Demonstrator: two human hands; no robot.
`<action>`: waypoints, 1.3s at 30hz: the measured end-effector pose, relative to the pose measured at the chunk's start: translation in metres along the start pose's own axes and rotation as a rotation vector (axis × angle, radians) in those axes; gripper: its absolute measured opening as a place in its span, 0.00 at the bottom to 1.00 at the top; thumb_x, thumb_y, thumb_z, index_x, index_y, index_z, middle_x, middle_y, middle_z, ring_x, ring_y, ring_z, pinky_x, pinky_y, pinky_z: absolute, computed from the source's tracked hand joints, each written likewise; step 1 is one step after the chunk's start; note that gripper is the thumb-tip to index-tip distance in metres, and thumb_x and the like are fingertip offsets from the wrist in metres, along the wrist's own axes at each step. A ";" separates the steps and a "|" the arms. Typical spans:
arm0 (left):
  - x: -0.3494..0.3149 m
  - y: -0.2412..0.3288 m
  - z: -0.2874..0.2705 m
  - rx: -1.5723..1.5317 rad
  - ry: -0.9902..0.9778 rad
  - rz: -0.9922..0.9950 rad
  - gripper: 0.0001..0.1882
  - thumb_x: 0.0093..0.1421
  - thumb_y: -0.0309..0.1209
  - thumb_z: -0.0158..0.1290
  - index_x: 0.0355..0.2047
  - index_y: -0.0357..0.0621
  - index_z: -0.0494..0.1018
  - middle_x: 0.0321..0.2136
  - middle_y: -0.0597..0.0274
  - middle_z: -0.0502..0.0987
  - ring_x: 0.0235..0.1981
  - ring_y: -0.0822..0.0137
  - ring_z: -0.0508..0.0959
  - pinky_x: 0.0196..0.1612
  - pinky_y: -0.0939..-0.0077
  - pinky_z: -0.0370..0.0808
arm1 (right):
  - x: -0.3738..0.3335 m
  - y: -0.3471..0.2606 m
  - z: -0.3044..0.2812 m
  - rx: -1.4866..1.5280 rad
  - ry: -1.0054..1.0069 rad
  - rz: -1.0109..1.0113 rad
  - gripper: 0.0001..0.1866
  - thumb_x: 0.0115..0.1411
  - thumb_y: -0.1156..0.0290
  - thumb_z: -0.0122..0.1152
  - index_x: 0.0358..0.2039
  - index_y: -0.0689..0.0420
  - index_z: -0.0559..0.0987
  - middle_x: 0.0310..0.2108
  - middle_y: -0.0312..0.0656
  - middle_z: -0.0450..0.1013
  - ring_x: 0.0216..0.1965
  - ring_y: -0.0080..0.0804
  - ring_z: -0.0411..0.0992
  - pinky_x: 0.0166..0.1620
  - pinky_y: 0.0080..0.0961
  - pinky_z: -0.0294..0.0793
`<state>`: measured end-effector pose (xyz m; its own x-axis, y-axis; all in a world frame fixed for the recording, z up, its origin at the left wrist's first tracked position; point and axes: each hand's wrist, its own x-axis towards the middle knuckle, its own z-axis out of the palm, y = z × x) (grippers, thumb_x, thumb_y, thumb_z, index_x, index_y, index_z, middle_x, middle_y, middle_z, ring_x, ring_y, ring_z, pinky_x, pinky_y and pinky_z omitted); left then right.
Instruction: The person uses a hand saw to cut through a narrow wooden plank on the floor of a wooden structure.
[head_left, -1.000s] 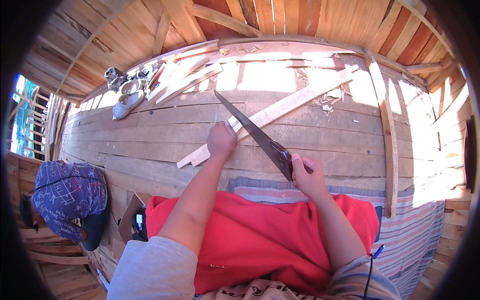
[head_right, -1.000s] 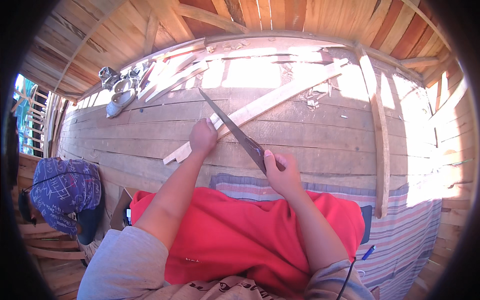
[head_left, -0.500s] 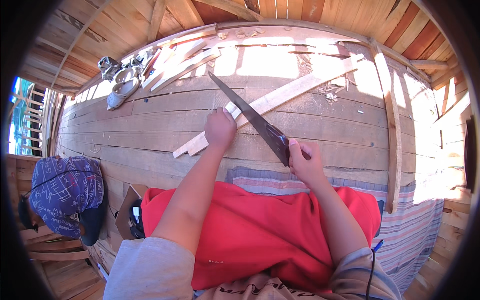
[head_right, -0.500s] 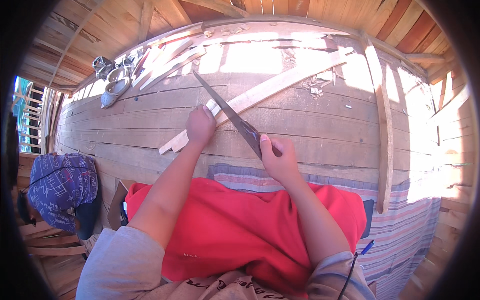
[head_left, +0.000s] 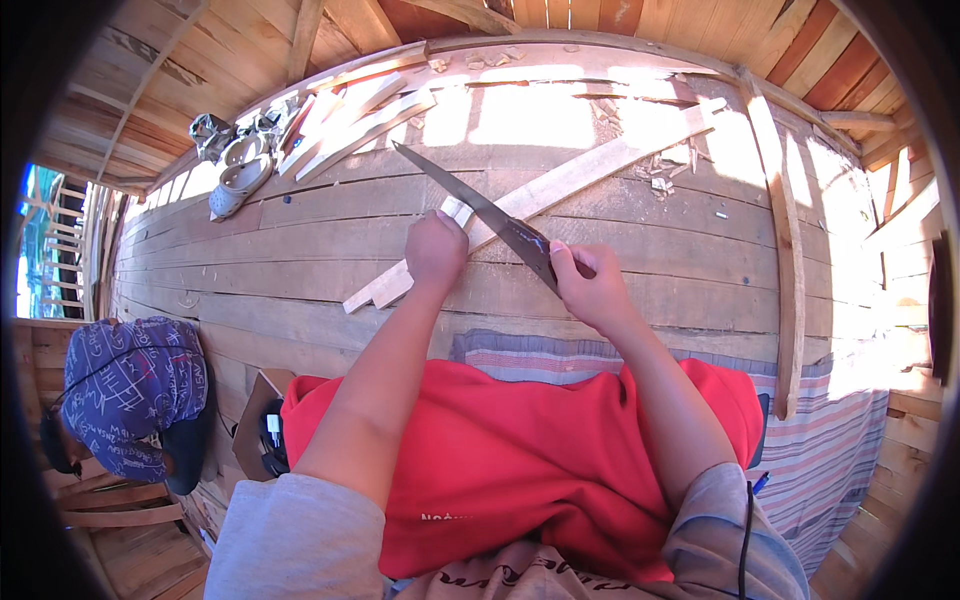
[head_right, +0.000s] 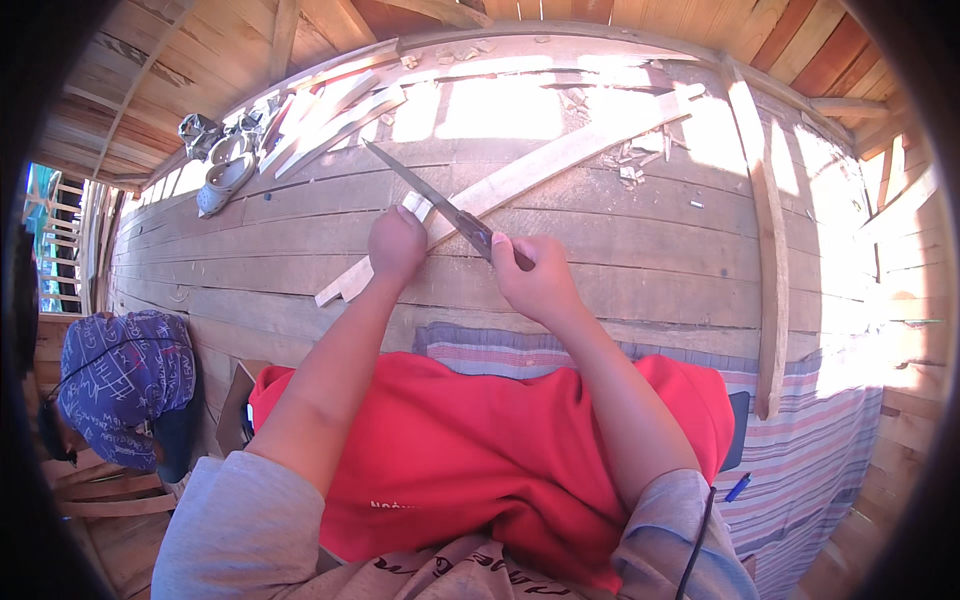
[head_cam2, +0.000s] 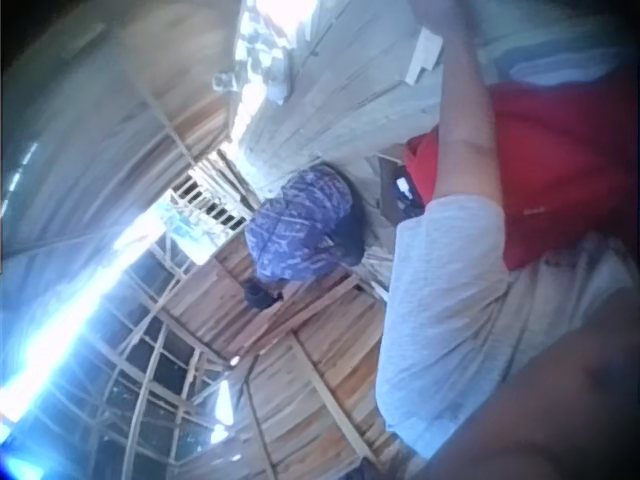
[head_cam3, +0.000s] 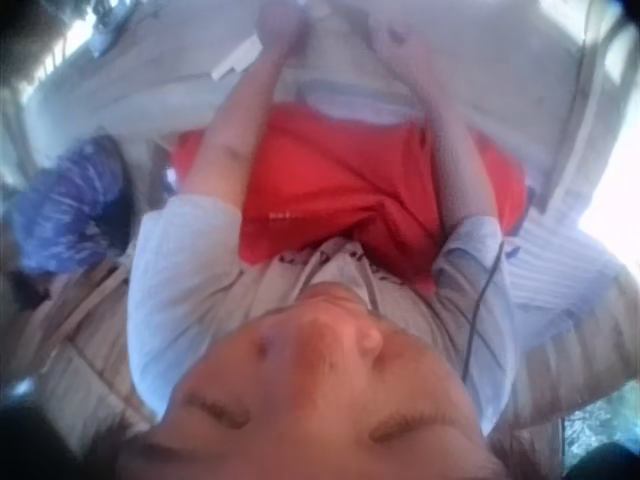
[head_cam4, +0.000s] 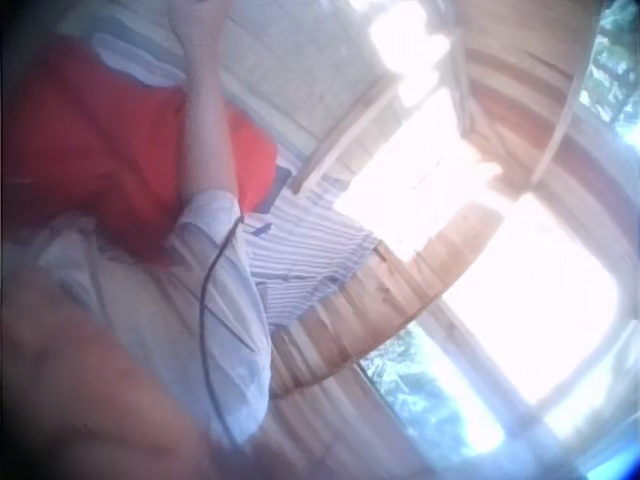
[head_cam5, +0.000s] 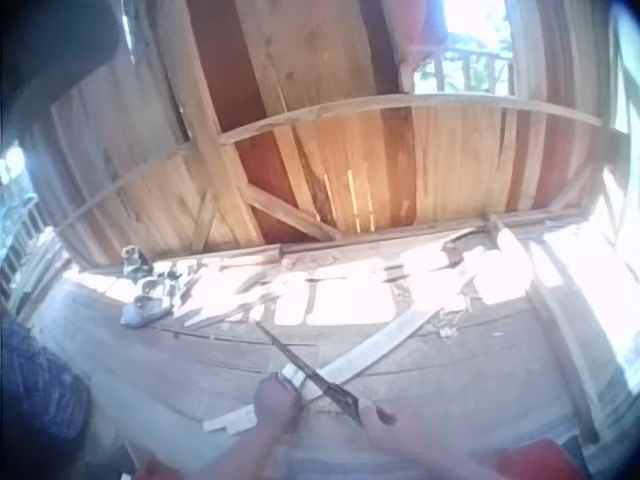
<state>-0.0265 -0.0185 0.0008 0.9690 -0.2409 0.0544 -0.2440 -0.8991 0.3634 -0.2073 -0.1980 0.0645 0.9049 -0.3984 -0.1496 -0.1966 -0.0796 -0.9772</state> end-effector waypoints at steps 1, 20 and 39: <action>0.003 -0.001 0.001 -0.011 -0.034 -0.060 0.18 0.71 0.34 0.40 0.36 0.36 0.77 0.36 0.43 0.79 0.43 0.45 0.78 0.50 0.48 0.75 | 0.004 -0.005 0.000 -0.021 0.001 0.002 0.29 0.73 0.60 0.51 0.14 0.60 0.71 0.12 0.30 0.63 0.15 0.17 0.59 0.20 0.25 0.56; -0.001 -0.012 0.000 0.154 0.071 0.378 0.26 0.65 0.49 0.53 0.42 0.34 0.68 0.41 0.44 0.70 0.46 0.46 0.73 0.48 0.52 0.70 | -0.009 0.008 -0.004 -0.038 0.118 0.060 0.29 0.70 0.56 0.58 0.16 0.63 0.71 0.12 0.34 0.58 0.18 0.20 0.56 0.23 0.29 0.57; -0.007 -0.022 -0.004 0.100 0.165 0.392 0.17 0.66 0.40 0.51 0.37 0.35 0.70 0.36 0.45 0.71 0.41 0.45 0.73 0.46 0.51 0.70 | -0.064 -0.019 -0.032 -0.013 -0.019 0.169 0.29 0.68 0.58 0.60 0.14 0.64 0.67 0.11 0.36 0.59 0.17 0.21 0.55 0.21 0.33 0.54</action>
<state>-0.0283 0.0039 -0.0040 0.7937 -0.5168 0.3208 -0.5892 -0.7842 0.1945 -0.2735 -0.2002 0.0971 0.8655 -0.3895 -0.3151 -0.3519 -0.0251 -0.9357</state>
